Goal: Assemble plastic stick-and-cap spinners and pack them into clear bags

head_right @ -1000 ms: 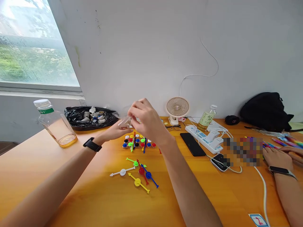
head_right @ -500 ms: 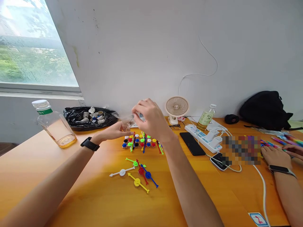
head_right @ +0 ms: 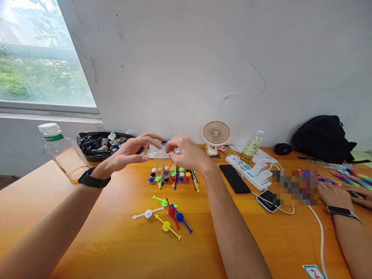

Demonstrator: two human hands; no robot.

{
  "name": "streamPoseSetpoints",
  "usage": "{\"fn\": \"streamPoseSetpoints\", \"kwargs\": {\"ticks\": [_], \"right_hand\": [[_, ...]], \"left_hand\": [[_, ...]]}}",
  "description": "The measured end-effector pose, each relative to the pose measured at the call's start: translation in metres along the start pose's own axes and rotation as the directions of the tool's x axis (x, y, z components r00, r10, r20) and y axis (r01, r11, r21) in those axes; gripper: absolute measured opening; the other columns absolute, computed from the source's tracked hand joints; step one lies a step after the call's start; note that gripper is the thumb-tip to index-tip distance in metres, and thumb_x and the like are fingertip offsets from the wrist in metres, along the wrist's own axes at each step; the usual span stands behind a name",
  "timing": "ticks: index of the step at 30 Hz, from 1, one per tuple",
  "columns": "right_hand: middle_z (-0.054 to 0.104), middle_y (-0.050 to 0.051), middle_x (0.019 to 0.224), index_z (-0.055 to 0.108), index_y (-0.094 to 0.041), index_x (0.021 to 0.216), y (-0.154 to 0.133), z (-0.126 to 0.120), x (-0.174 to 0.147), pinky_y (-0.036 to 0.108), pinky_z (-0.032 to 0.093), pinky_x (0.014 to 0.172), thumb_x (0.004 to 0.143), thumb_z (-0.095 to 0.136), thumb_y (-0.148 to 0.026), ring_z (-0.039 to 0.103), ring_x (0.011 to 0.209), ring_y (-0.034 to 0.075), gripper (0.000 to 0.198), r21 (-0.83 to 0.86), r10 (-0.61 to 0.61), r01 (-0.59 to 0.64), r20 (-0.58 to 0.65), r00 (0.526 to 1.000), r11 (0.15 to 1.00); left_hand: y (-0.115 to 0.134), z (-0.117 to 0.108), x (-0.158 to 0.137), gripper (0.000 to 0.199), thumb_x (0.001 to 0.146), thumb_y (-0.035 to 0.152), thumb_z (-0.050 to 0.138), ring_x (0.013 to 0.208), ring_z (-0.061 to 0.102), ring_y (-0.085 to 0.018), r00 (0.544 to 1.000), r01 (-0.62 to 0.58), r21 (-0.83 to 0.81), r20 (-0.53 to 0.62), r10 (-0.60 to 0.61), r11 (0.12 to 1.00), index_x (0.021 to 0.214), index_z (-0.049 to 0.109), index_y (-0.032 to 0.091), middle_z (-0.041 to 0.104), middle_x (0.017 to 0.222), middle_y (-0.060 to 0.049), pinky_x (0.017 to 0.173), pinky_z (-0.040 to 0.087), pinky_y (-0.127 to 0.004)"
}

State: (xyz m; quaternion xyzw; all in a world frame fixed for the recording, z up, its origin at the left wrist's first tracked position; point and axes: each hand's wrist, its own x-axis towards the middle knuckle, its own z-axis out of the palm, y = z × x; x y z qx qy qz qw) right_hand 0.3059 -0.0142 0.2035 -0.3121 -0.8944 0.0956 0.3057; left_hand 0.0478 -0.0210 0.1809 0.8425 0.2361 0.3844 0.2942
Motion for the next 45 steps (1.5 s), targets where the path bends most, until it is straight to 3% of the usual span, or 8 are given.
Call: {"fn": "streamPoseSetpoints", "kwargs": {"ticks": [7, 14, 19, 23, 27, 31, 35, 45], "right_hand": [[0.072, 0.003, 0.091, 0.073, -0.02, 0.073, 0.009, 0.011, 0.004, 0.032, 0.046, 0.087, 0.079, 0.049, 0.0, 0.065, 0.091, 0.018, 0.031, 0.172, -0.054, 0.056, -0.014, 0.998, 0.983], [0.07, 0.005, 0.098, 0.066, -0.019, 0.067, 0.011, 0.013, 0.005, 0.034, 0.049, 0.088, 0.074, 0.05, -0.003, 0.064, 0.1, 0.021, 0.023, 0.301, -0.064, 0.059, 0.007, 0.998, 0.952], [0.057, 0.006, 0.14, 0.059, -0.034, 0.137, 0.014, 0.028, 0.012, 0.039, 0.05, 0.102, 0.105, 0.05, -0.042, 0.06, 0.118, 0.022, 0.034, 0.532, 0.188, -0.025, -0.254, 0.949, 0.846], [0.055, 0.01, 0.146, 0.024, -0.039, 0.161, 0.029, 0.053, 0.011, 0.044, 0.05, 0.105, 0.096, 0.049, -0.08, 0.06, 0.125, 0.025, 0.081, 0.845, 0.152, -0.176, 0.113, 0.982, 0.505], [0.057, 0.013, 0.146, 0.018, -0.037, 0.164, 0.05, 0.071, 0.003, 0.045, 0.051, 0.103, 0.084, 0.067, -0.082, 0.062, 0.127, 0.028, 0.104, 0.881, -0.114, -0.348, 0.401, 0.909, 0.322], [0.062, 0.01, 0.138, 0.04, -0.033, 0.156, 0.065, 0.069, 0.002, 0.035, 0.052, 0.097, 0.08, 0.088, -0.055, 0.065, 0.118, 0.022, 0.092, 0.819, -0.043, -0.324, 0.389, 0.92, 0.473], [0.073, 0.005, 0.098, 0.074, -0.018, 0.109, 0.071, 0.066, 0.006, 0.027, 0.05, 0.078, 0.08, 0.088, -0.052, 0.067, 0.087, 0.017, 0.047, 0.683, 0.107, -0.284, 0.29, 0.951, 0.673], [0.075, 0.005, 0.083, 0.079, -0.015, 0.089, 0.065, 0.062, 0.007, 0.028, 0.047, 0.071, 0.075, 0.088, -0.056, 0.064, 0.076, 0.016, 0.044, 0.612, 0.187, -0.283, 0.218, 0.958, 0.738]], "left_hand": [[0.011, 0.012, 0.002, 0.04, 0.08, 0.008, 0.05, 0.098, 0.066, -0.021, 1.0, 0.009, 0.134, -0.004, -0.009, 0.991, 0.115, 0.065, 0.021, 0.075, 0.11, -0.005, 0.086, 0.046, -0.035], [0.016, 0.019, 0.005, 0.011, 0.089, 0.021, 0.067, 0.098, 0.066, -0.023, 0.99, -0.114, 0.373, 0.114, 0.076, 0.921, 0.097, 0.075, 0.023, 0.075, 0.103, -0.004, 0.096, 0.049, -0.038], [0.022, 0.014, 0.003, 0.012, 0.096, 0.032, 0.068, 0.099, 0.066, -0.022, 0.991, -0.016, 0.421, -0.115, 0.071, 0.907, 0.096, 0.077, 0.024, 0.075, 0.098, -0.005, 0.086, 0.051, -0.034], [0.021, 0.003, 0.001, 0.013, 0.094, 0.033, 0.069, 0.09, 0.067, -0.019, 0.953, 0.067, 0.388, -0.297, 0.056, 0.919, 0.095, 0.075, 0.022, 0.075, 0.093, -0.004, 0.078, 0.05, -0.03], [0.02, -0.007, -0.001, 0.013, 0.094, 0.032, 0.066, 0.074, 0.063, -0.016, 0.936, 0.128, 0.377, -0.351, 0.013, 0.918, 0.091, 0.069, 0.019, 0.071, 0.081, -0.002, 0.066, 0.046, -0.027], [0.015, -0.016, -0.003, 0.01, 0.09, 0.028, 0.066, 0.065, 0.057, -0.013, 0.883, 0.218, 0.408, -0.47, -0.001, 0.886, 0.086, 0.066, 0.019, 0.068, 0.075, 0.0, 0.061, 0.043, -0.026], [0.007, -0.022, -0.004, 0.009, 0.087, 0.027, 0.068, 0.056, 0.051, -0.011, 0.828, 0.281, 0.387, -0.56, -0.019, 0.878, 0.084, 0.067, 0.019, 0.065, 0.069, 0.001, 0.055, 0.039, -0.025], [-0.002, -0.02, -0.001, 0.011, 0.087, 0.029, 0.071, 0.062, 0.056, -0.012, 0.806, 0.281, 0.328, -0.591, -0.037, 0.902, 0.083, 0.069, 0.019, 0.069, 0.073, 0.0, 0.057, 0.043, -0.025]]}}
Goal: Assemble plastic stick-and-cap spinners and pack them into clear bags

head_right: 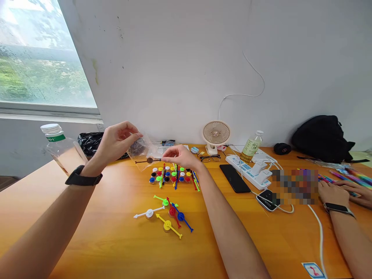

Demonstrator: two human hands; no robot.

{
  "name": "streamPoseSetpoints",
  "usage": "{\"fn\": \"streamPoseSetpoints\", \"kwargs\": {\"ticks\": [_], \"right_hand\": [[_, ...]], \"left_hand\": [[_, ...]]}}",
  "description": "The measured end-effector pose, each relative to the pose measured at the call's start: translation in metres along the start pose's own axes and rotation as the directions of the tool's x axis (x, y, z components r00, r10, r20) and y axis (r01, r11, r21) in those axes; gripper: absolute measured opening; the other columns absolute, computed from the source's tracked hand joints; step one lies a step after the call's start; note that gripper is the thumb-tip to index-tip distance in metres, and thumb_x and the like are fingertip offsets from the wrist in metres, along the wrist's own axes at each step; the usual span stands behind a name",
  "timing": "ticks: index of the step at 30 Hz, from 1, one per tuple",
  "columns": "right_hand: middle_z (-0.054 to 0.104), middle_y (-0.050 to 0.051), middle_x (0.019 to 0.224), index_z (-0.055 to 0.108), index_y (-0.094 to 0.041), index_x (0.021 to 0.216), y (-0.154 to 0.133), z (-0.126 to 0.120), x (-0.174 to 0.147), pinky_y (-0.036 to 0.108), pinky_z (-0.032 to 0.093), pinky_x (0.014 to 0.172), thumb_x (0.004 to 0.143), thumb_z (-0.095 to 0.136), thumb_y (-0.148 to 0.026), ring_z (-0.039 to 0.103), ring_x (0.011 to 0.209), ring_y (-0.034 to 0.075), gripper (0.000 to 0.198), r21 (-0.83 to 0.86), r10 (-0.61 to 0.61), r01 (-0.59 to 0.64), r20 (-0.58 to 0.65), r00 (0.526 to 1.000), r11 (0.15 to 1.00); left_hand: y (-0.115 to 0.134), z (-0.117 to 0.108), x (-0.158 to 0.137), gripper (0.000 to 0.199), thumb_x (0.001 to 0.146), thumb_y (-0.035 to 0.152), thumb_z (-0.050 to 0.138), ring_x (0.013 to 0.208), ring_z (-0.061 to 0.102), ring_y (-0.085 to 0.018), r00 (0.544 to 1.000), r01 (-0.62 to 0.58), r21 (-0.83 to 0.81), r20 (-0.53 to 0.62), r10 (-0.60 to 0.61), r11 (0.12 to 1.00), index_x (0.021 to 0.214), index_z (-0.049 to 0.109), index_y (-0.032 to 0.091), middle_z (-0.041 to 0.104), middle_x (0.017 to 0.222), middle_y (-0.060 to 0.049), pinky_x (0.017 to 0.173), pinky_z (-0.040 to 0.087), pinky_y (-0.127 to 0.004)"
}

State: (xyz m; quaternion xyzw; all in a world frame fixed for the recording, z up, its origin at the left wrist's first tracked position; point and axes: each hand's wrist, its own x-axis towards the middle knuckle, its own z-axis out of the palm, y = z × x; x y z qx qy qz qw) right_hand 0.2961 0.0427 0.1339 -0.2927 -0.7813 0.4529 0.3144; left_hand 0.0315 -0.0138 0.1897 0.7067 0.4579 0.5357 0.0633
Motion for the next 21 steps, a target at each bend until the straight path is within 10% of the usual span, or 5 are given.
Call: {"fn": "streamPoseSetpoints", "kwargs": {"ticks": [11, 21], "right_hand": [[0.067, 0.002, 0.077, 0.072, -0.015, 0.085, -0.003, -0.005, -0.002, 0.027, 0.045, 0.067, 0.082, 0.08, -0.059, 0.057, 0.072, 0.014, 0.045, -0.099, -0.039, 0.043, 0.041, 0.998, 0.994], [0.074, 0.008, 0.109, 0.069, -0.02, 0.123, -0.01, -0.014, -0.011, 0.03, 0.054, 0.086, 0.083, 0.085, -0.051, 0.069, 0.1, 0.019, 0.053, -0.053, -0.009, 0.017, 0.139, 0.99, 0.998]], "left_hand": [[-0.007, 0.002, 0.001, 0.018, 0.087, 0.037, 0.073, 0.076, 0.07, -0.019, 0.994, 0.105, -0.027, -0.021, -0.106, 0.994, 0.084, 0.074, 0.019, 0.077, 0.083, -0.005, 0.061, 0.046, -0.027], [0.014, 0.002, -0.006, 0.018, 0.097, 0.039, 0.061, 0.053, 0.055, -0.011, 0.957, 0.024, -0.135, 0.288, 0.016, 0.991, 0.097, 0.057, 0.022, 0.078, 0.083, -0.004, 0.05, 0.039, -0.023]]}}
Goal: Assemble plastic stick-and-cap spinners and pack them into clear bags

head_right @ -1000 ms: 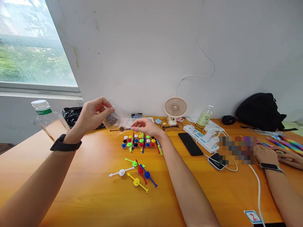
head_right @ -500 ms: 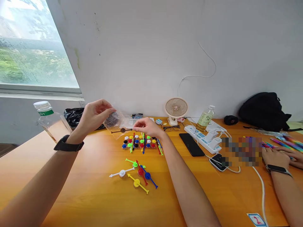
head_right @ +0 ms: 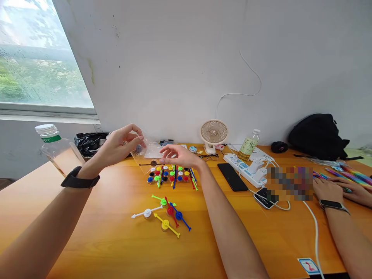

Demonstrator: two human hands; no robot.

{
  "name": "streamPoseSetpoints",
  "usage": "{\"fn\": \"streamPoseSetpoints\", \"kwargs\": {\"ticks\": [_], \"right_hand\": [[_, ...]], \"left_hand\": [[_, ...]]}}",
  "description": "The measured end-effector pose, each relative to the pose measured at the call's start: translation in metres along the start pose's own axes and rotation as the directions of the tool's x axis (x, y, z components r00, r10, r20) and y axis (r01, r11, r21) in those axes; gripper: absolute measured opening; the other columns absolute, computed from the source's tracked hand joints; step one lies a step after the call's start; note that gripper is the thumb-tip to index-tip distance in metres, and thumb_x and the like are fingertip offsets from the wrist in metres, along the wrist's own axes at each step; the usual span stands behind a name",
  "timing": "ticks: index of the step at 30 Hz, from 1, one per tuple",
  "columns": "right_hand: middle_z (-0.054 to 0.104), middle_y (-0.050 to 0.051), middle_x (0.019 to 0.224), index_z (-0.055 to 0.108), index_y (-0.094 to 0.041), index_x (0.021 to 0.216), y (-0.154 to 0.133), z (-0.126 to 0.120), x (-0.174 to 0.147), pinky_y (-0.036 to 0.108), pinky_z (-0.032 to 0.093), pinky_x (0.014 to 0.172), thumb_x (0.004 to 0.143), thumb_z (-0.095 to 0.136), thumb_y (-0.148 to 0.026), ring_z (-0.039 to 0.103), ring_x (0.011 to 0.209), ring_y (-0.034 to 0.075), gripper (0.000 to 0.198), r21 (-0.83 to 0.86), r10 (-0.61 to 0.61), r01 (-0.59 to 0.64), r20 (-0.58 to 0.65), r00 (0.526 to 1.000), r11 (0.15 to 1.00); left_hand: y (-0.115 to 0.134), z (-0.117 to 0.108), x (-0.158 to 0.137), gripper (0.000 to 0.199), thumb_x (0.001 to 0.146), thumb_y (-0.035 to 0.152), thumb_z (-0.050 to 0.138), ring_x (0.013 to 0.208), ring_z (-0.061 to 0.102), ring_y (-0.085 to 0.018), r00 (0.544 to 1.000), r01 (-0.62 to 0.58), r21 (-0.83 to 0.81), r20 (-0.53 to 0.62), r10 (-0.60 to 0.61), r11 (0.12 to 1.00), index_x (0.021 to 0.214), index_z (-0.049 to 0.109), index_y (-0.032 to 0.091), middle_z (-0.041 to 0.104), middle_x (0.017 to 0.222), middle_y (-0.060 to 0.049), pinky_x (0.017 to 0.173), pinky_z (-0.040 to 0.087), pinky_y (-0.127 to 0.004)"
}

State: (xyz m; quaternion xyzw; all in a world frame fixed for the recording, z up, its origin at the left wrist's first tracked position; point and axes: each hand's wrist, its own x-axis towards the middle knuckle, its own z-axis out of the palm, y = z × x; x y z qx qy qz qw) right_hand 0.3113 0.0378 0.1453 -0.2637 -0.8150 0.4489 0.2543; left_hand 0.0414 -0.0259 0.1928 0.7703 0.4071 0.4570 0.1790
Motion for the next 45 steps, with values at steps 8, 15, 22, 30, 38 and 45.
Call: {"fn": "streamPoseSetpoints", "kwargs": {"ticks": [8, 15, 22, 30, 38, 45], "right_hand": [[0.078, 0.009, 0.111, 0.078, -0.017, 0.111, 0.028, 0.022, 0.008, 0.03, 0.055, 0.089, 0.077, 0.09, -0.05, 0.072, 0.102, 0.02, 0.049, 0.234, 0.1, -0.164, 0.265, 0.959, 0.958], [0.078, 0.005, 0.088, 0.08, -0.015, 0.091, 0.032, 0.047, 0.021, 0.024, 0.049, 0.068, 0.074, 0.091, -0.052, 0.068, 0.077, 0.015, 0.042, 0.433, 0.132, -0.138, 0.045, 0.99, 0.891], [0.073, 0.002, 0.079, 0.078, -0.016, 0.087, 0.027, 0.05, 0.025, 0.023, 0.042, 0.059, 0.069, 0.094, -0.046, 0.061, 0.068, 0.013, 0.038, 0.441, 0.152, -0.13, -0.015, 0.988, 0.888], [0.069, 0.0, 0.072, 0.073, -0.016, 0.076, 0.036, 0.061, 0.031, 0.023, 0.038, 0.057, 0.069, 0.089, -0.043, 0.054, 0.062, 0.01, 0.032, 0.426, 0.143, -0.1, -0.071, 0.987, 0.899], [0.071, 0.002, 0.078, 0.078, -0.018, 0.085, 0.036, 0.059, 0.031, 0.023, 0.038, 0.056, 0.07, 0.091, -0.05, 0.056, 0.067, 0.012, 0.038, 0.459, 0.126, -0.072, -0.09, 0.988, 0.885], [0.072, 0.002, 0.076, 0.079, -0.018, 0.081, 0.038, 0.067, 0.033, 0.025, 0.042, 0.058, 0.071, 0.091, -0.047, 0.06, 0.067, 0.014, 0.033, 0.437, 0.112, -0.043, -0.135, 0.984, 0.898]], "left_hand": [[0.003, -0.001, 0.0, 0.024, 0.097, 0.045, 0.064, 0.054, 0.063, -0.014, 0.981, 0.043, 0.027, -0.192, -0.037, 0.999, 0.099, 0.057, 0.023, 0.078, 0.082, -0.006, 0.05, 0.045, -0.025], [-0.002, -0.001, 0.001, 0.021, 0.099, 0.043, 0.06, 0.054, 0.064, -0.014, 0.95, 0.092, 0.096, -0.307, -0.059, 0.991, 0.103, 0.056, 0.023, 0.079, 0.084, -0.005, 0.046, 0.04, -0.024], [-0.004, -0.001, 0.002, 0.02, 0.1, 0.041, 0.059, 0.057, 0.07, -0.016, 0.942, 0.118, 0.083, -0.325, -0.085, 0.99, 0.104, 0.054, 0.023, 0.08, 0.087, -0.005, 0.049, 0.045, -0.024], [-0.008, -0.003, 0.003, 0.019, 0.102, 0.041, 0.058, 0.062, 0.074, -0.017, 0.925, 0.117, 0.065, -0.371, -0.085, 0.991, 0.105, 0.051, 0.023, 0.08, 0.092, -0.005, 0.052, 0.048, -0.024], [-0.012, -0.003, 0.004, 0.018, 0.103, 0.041, 0.057, 0.063, 0.075, -0.017, 0.919, 0.122, 0.048, -0.384, -0.094, 0.991, 0.106, 0.051, 0.023, 0.08, 0.092, -0.005, 0.052, 0.048, -0.025], [-0.014, -0.001, 0.005, 0.021, 0.102, 0.042, 0.057, 0.066, 0.075, -0.018, 0.909, 0.124, 0.028, -0.404, -0.102, 0.992, 0.106, 0.051, 0.023, 0.08, 0.093, -0.007, 0.052, 0.049, -0.024]]}}
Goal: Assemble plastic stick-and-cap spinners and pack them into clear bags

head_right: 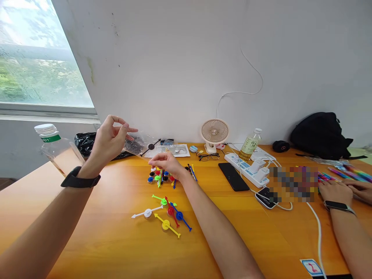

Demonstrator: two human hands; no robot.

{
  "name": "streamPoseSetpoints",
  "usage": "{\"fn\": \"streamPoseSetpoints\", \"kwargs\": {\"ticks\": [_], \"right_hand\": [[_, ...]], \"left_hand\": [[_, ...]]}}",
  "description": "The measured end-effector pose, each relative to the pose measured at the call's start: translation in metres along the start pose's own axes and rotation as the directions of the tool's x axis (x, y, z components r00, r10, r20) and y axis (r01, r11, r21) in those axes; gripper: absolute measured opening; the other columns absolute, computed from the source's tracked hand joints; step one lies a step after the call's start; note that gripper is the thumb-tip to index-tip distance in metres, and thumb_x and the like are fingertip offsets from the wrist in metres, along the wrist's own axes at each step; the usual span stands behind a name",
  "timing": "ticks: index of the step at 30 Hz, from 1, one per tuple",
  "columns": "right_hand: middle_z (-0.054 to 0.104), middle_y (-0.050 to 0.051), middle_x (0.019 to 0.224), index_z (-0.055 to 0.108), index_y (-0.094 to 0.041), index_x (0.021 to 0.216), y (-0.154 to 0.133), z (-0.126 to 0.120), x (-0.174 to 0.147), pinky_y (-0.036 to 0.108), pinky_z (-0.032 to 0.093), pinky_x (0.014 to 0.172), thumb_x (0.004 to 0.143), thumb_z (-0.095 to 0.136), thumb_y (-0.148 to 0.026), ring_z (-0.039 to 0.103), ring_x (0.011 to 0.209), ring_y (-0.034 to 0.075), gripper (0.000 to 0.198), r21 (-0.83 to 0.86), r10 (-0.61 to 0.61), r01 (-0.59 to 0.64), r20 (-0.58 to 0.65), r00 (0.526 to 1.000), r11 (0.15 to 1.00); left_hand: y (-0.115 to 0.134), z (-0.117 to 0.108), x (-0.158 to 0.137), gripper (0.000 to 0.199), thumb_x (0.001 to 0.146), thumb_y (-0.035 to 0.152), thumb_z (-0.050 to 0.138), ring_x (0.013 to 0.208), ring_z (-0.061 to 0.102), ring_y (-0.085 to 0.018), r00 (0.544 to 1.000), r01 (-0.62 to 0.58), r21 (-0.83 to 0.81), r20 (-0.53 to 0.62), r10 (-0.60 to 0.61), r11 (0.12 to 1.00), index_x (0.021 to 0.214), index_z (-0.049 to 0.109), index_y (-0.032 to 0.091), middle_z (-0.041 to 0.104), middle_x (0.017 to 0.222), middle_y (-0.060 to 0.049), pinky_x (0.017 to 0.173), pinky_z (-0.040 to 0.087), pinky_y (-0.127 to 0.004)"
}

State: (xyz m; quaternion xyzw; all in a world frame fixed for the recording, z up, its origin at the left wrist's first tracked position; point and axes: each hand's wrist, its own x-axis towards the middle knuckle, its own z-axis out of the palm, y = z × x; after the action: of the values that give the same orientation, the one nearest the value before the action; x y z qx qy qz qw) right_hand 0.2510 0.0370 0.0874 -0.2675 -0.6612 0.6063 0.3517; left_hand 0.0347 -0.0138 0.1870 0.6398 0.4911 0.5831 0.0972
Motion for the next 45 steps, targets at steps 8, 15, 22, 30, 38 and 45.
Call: {"fn": "streamPoseSetpoints", "kwargs": {"ticks": [8, 15, 22, 30, 38, 45], "right_hand": [[0.072, 0.004, 0.079, 0.078, -0.017, 0.094, -0.019, -0.045, -0.003, 0.028, 0.047, 0.068, 0.081, 0.08, -0.048, 0.062, 0.075, 0.016, 0.034, -0.281, -0.092, 0.048, -0.145, 0.985, 0.958], [0.072, 0.005, 0.121, 0.073, -0.026, 0.118, -0.076, -0.027, -0.026, 0.033, 0.052, 0.079, 0.092, 0.061, -0.03, 0.059, 0.076, 0.015, 0.029, -0.139, -0.29, 0.276, -0.09, 0.953, 0.951], [0.065, 0.002, 0.118, 0.068, -0.027, 0.127, -0.1, -0.004, -0.041, 0.03, 0.052, 0.079, 0.083, 0.073, -0.021, 0.06, 0.081, 0.014, 0.044, -0.143, -0.294, 0.319, 0.169, 0.941, 0.937], [0.062, 0.006, 0.12, 0.066, -0.019, 0.089, -0.111, -0.011, -0.047, 0.029, 0.053, 0.079, 0.087, 0.078, -0.03, 0.061, 0.087, 0.014, 0.017, -0.34, -0.281, 0.368, 0.279, 0.918, 0.866], [0.071, 0.0, 0.098, 0.056, -0.022, 0.108, -0.124, -0.004, -0.061, 0.022, 0.042, 0.057, 0.088, 0.075, -0.025, 0.053, 0.064, 0.009, 0.027, -0.558, -0.084, 0.201, 0.228, 0.97, 0.805], [0.061, 0.0, 0.102, 0.063, -0.023, 0.122, -0.121, -0.005, -0.058, 0.021, 0.044, 0.055, 0.092, 0.068, -0.026, 0.058, 0.064, 0.007, 0.03, -0.659, -0.157, 0.173, 0.084, 0.984, 0.732]], "left_hand": [[0.016, -0.015, -0.002, 0.019, 0.096, 0.04, 0.066, 0.076, 0.073, -0.019, 0.873, -0.053, -0.124, 0.477, 0.106, 0.991, 0.096, 0.062, 0.021, 0.078, 0.089, -0.008, 0.062, 0.056, -0.028], [0.03, -0.007, -0.011, 0.013, 0.089, 0.018, 0.06, 0.076, 0.07, -0.017, 0.725, -0.077, -0.249, 0.651, 0.226, 0.965, 0.079, 0.068, 0.022, 0.072, 0.078, -0.003, 0.078, 0.058, -0.033], [0.035, 0.0, -0.019, 0.011, 0.078, 0.012, 0.063, 0.076, 0.069, -0.018, 0.708, 0.037, -0.381, 0.662, 0.245, 0.924, 0.081, 0.068, 0.021, 0.071, 0.079, -0.003, 0.073, 0.058, -0.032], [0.03, 0.004, -0.017, 0.014, 0.078, 0.01, 0.062, 0.075, 0.067, -0.015, 0.682, -0.136, -0.248, 0.679, 0.272, 0.959, 0.071, 0.072, 0.017, 0.073, 0.075, -0.002, 0.077, 0.052, -0.028], [0.028, 0.004, -0.017, 0.011, 0.083, 0.015, 0.065, 0.086, 0.069, -0.018, 0.696, -0.239, -0.17, 0.656, 0.291, 0.956, 0.077, 0.073, 0.018, 0.075, 0.087, -0.003, 0.084, 0.052, -0.03], [0.027, 0.006, -0.016, 0.011, 0.081, 0.013, 0.065, 0.109, 0.067, -0.023, 0.731, -0.349, -0.12, 0.585, 0.35, 0.929, 0.074, 0.071, 0.019, 0.073, 0.111, -0.005, 0.099, 0.05, -0.037]]}}
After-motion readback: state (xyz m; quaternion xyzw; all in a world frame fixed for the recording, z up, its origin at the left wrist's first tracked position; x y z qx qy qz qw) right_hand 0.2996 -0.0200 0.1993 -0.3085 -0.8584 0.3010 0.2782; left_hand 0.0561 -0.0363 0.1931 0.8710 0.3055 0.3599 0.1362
